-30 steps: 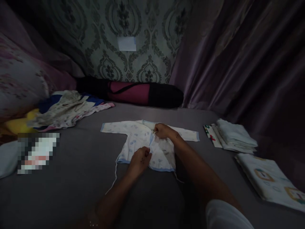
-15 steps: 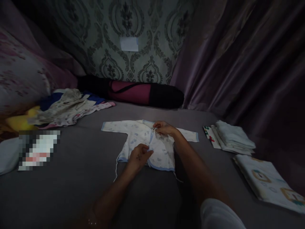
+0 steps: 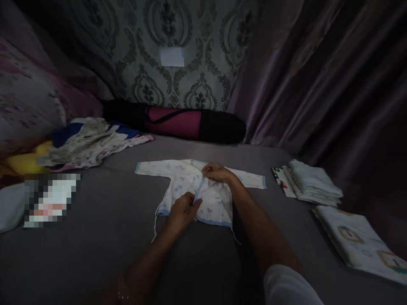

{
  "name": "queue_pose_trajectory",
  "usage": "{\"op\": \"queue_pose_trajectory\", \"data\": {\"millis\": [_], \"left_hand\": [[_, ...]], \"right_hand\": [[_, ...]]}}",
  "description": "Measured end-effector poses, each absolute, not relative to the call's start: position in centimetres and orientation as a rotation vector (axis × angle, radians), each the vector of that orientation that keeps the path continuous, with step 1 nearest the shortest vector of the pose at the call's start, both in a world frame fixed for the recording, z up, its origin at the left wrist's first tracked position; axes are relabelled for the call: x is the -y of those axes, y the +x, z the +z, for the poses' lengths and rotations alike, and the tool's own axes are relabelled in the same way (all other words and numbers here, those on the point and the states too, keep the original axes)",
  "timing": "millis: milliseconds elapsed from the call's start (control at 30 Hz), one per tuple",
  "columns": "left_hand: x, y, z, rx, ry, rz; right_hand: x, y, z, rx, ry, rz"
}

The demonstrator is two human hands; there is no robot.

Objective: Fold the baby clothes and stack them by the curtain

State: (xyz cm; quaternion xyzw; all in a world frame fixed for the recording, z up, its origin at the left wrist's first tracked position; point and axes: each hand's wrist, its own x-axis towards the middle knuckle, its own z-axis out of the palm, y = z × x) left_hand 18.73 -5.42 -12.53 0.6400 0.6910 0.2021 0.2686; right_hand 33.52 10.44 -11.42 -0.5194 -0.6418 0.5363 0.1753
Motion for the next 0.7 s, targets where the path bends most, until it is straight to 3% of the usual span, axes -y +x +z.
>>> {"op": "queue_pose_trajectory", "data": {"millis": [233, 567, 700], "left_hand": [[6.0, 18.6, -11.1, -1.933, 1.758, 0.393], [5.8, 18.1, -11.8, -1.92, 1.792, 0.343], [5.8, 17.9, -11.9, -1.905, 1.934, 0.489]], "right_hand": [[-10.1, 33.3, -13.6, 1.558, -1.375, 1.355], [-7.7, 32.0, -16.2, 2.04, -1.468, 0.391], [-7.7, 33.3, -15.3, 2.104, -1.298, 0.617]]}}
